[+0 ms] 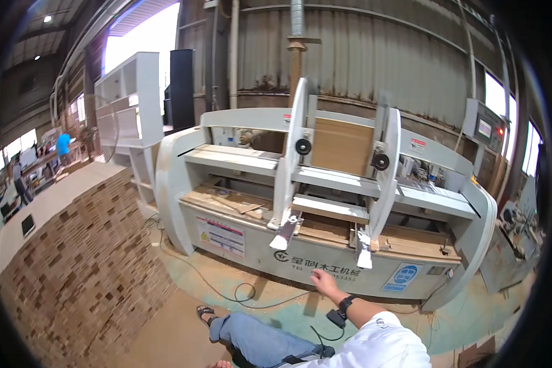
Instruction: Manually feeding wooden boards into an industrial machine for processing in a furniture manufacturing facility.
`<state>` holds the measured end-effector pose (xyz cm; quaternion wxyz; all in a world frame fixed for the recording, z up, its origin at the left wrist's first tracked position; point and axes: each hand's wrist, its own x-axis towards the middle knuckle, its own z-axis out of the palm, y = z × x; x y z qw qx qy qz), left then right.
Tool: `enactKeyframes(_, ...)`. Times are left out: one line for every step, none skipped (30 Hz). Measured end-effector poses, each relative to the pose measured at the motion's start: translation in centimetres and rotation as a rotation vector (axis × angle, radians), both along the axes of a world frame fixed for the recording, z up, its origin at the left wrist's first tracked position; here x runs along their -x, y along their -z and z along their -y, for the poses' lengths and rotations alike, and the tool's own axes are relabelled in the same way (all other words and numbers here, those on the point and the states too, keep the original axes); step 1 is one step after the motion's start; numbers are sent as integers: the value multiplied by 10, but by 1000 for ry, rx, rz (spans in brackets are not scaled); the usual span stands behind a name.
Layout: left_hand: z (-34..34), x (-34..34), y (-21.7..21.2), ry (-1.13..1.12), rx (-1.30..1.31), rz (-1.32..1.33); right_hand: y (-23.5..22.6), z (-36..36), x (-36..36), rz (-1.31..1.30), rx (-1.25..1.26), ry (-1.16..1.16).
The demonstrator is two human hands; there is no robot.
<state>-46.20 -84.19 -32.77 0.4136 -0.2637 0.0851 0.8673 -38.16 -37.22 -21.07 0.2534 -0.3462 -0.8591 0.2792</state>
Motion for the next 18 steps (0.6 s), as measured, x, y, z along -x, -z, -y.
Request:
enactKeyframes(-11, 3, 2, 31, 64, -51, -1, -18, -27, 49, -268, -2)
enactKeyframes(-22, 7, 4, 67, 125, -99, -4, -31, -47, 45, -363, 65)
enactKeyframes(-37, 14, 4, 109, 176, -142, -1, -47, -66, 10, -496, 112)
enactKeyframes(-50, 19, 5, 151, 230, -191, 1, -60, -80, 133, -520, 183)
enactKeyframes(-59, 24, 7, 179, 277, -226, -3, -67, -87, 125, -517, 192)
enactKeyframes(-70, 30, 9, 205, 323, -264, -9, -73, -92, 249, -513, 228)
enactKeyframes(-82, 36, 9, 238, 362, -302, -12, -82, -100, 377, -507, 269)
enactKeyframes(-93, 42, 10, 268, 400, -338, -3, -97, -107, 427, -399, 249)
enactKeyframes(-103, 47, 12, 297, 430, -365, 2, -101, -111, 419, -399, 259)
enactKeyframes(-111, 51, 16, 316, 462, -387, -1, -99, -112, 449, -411, 261)
enactKeyframes(-119, 58, 17, 336, 486, -409, -3, -96, -110, 474, -423, 264)
enactKeyframes(-126, 62, 18, 352, 508, -431, 0, -93, -108, 455, -476, 304)
enactKeyframes(-133, 65, 22, 370, 529, -445, 2, -91, -108, 446, -481, 311)
enactKeyframes(-140, 68, 23, 385, 547, -458, 3, -91, -108, 426, -474, 327)
enactKeyframes(-144, 71, 24, 400, 565, -468, 6, -92, -107, 406, -466, 342)
enactKeyframes(-147, 73, 26, 410, 582, -474, 10, -91, -105, 378, -488, 358)
enactKeyframes(-150, 75, 27, 419, 596, -481, 15, -93, -104, 378, -493, 361)
enactKeyframes(-153, 76, 29, 428, 608, -484, 18, -95, -105, 345, -502, 371)
